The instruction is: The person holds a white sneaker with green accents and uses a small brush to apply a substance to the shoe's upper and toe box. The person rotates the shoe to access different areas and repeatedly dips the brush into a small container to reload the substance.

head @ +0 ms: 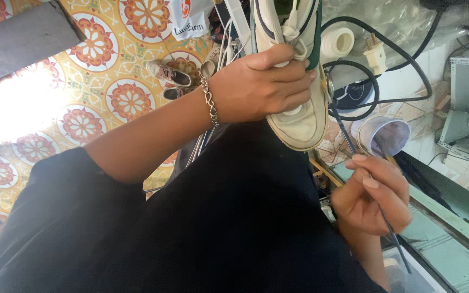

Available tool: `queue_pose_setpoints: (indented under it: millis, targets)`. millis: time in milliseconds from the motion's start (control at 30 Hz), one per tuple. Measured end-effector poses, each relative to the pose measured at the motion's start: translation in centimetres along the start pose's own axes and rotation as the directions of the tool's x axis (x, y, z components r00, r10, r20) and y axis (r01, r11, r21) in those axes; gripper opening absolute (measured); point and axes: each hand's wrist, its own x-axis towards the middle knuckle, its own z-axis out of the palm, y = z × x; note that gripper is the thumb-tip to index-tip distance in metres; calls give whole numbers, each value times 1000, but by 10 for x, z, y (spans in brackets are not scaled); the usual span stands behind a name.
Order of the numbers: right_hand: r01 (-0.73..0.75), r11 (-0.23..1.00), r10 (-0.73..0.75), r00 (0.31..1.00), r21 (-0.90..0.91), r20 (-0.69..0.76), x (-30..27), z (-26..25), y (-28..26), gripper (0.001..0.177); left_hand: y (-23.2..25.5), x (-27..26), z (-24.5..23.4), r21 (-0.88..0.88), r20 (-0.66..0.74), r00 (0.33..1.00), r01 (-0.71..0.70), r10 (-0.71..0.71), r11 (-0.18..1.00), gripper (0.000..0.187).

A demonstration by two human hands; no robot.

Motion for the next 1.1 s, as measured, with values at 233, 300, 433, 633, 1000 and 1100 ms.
queue_pose_setpoints:
  millis: [233,300,433,633,1000,1100]
  targets:
    - [-31,999,31,999,-31,18,4,-5,-6,23,1,-1,0,-8,26,1000,-4,5,1000,10]
    - [58,998,-57,998,-28,29,8,2,-6,23,1,0,0,-1,8,1000,0,0,1000,12]
    - [141,989,-142,989,-39,-29,7,8,5,28,2,-1,1,-5,24,1000,5,-5,1000,12]
    - [58,989,-56,998,-138,22,8,1,-5,24,2,-1,1,-10,33,999,5,-5,1000,10]
    - [-4,986,36,980,-164,194,26,-16,-24,11,5,-4,3,-2,56,998,6,-6,1000,11]
    - [32,984,6,977,-175,211,32,-14,-29,10,3,-3,3,5,42,999,6,-6,1000,11]
